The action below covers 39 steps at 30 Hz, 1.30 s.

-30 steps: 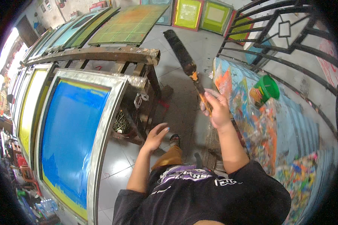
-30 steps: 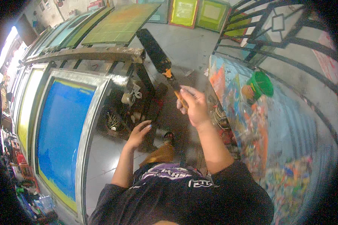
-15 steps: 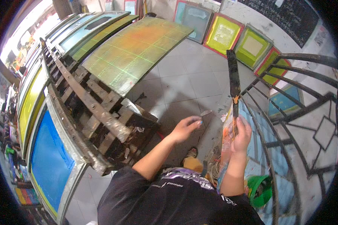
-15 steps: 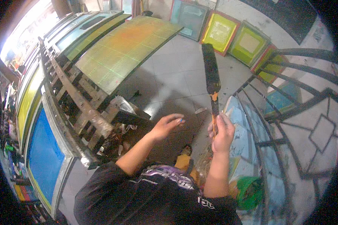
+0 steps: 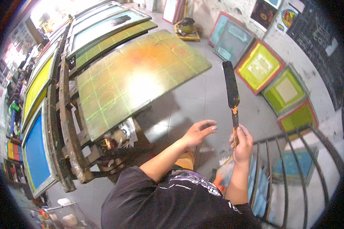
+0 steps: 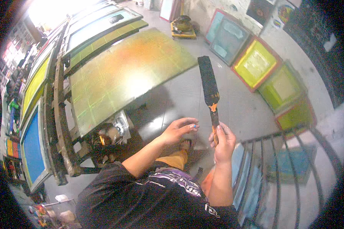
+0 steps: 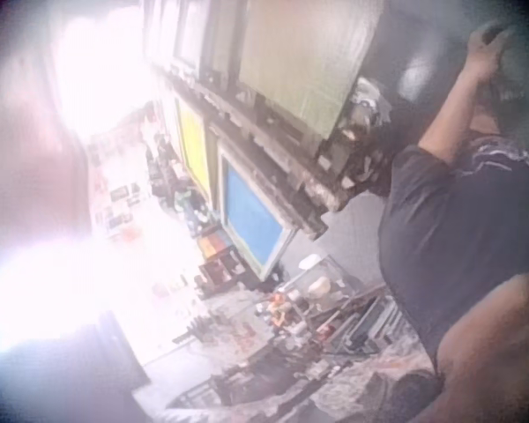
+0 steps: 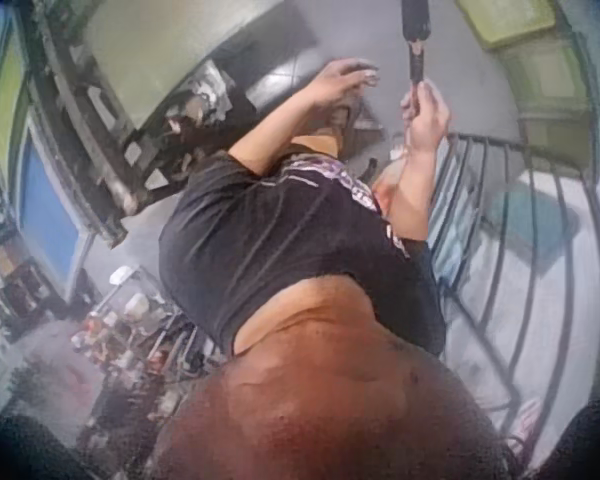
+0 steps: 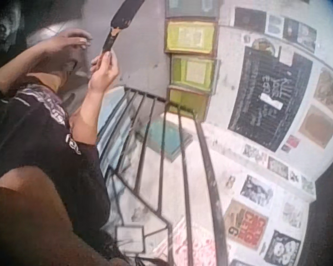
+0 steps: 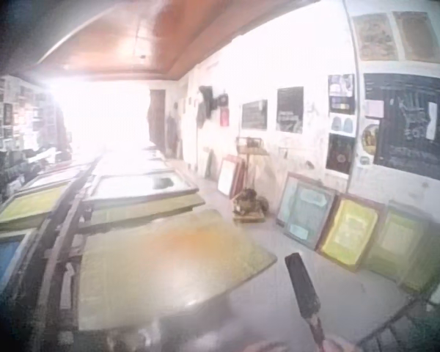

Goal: The person walks to a table with paint containers, picks up a brush, and applies black paint to the surface of a screen printing frame. The person repeatedly dips the brush into the paint and spreads it across the frame surface.

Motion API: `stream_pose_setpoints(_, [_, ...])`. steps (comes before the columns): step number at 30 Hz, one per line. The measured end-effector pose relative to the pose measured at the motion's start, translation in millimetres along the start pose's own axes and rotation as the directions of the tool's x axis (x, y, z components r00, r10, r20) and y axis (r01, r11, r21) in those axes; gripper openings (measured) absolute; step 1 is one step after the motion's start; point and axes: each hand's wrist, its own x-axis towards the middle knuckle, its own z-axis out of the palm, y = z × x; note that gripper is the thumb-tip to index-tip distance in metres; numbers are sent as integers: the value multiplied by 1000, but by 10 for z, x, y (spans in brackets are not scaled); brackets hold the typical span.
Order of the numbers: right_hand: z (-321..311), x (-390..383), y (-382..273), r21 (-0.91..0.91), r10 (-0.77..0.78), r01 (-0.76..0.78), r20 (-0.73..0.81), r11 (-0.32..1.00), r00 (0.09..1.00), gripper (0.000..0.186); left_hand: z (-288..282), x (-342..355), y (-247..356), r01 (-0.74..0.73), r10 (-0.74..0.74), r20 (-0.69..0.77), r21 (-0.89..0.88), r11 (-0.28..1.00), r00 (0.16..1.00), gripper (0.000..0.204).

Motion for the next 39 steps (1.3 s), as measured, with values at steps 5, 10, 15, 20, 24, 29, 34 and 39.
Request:
stream_pose_setpoints(5, [126, 1422, -166, -69, 58, -45, 200, 997, 978, 24, -203, 1276, 253, -61, 79, -163, 111, 992, 984, 41])
stream_pose_setpoints(10, [-16, 2671, -297, -89, 66, -39, 322, 995, 944, 25, -143, 2377, 582, -99, 98, -216, 3, 995, 972, 40])
stream_pose_setpoints(15, [-145, 3882, -215, -91, 89, -56, 422, 994, 902, 26, -156, 3388, 595, -3, -12, -319, -46, 999, 948, 38])
stream_pose_setpoints(20, [-175, 5226, -230, -124, 148, -100, 477, 987, 867, 26, -249, 4560, 688, -42, -16, -459, -117, 992, 888, 39])
stream_pose_setpoints(24, [116, 6114, -383, -207, 216, -114, 582, 972, 784, 25, -595, 5141, 767, -35, -105, -590, -221, 975, 801, 40])
stream_pose_setpoints(29, [915, 7057, -370, -236, 312, -205, 689, 950, 654, 26, -1277, 5457, 1203, -169, -79, -780, -231, 958, 621, 44])
stream_pose_setpoints(34, [2014, 7892, 57, -211, 308, -246, 822, 946, 480, 22, -2377, 5775, 1272, -310, -106, -931, -221, 925, 348, 43])
stream_pose_setpoints(39, [3203, 8775, 204, -299, 331, -144, 883, 943, 332, 23, -3468, 6400, 1577, -422, -62, -970, -160, 892, 237, 38])
